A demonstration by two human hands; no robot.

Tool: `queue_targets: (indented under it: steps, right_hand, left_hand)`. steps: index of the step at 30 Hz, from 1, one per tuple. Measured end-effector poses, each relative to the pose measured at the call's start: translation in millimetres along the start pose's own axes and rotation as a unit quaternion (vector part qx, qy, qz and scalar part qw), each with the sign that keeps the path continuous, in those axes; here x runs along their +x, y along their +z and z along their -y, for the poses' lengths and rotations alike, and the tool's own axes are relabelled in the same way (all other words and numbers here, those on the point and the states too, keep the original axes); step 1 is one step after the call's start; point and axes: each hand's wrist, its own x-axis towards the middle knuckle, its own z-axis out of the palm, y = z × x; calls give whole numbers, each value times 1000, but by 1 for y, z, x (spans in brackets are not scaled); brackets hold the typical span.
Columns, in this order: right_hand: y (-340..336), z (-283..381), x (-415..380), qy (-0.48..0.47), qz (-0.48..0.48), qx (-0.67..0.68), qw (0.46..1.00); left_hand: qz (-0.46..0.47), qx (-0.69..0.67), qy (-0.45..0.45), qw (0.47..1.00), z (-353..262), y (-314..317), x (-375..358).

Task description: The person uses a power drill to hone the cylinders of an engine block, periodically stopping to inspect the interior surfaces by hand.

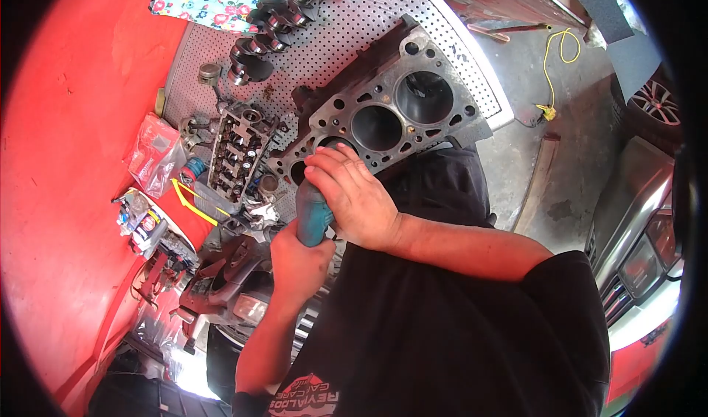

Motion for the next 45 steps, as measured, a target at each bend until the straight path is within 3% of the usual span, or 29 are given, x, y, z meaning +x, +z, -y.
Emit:
queue_targets:
  steps: [15,31,45]
  right_hand:
    - [4,-7,3,23,-17,14,999]
    - [-9,37,10,-73,-33,32,996]
    - [-12,56,18,-140,-35,81,986]
  left_hand:
    - [-9,2,9,1000,-4,3,11]
    - [-25,-63,-45,997,-12,-23,-54]
    - [-41,-42,-36,998,-11,-46,-92]
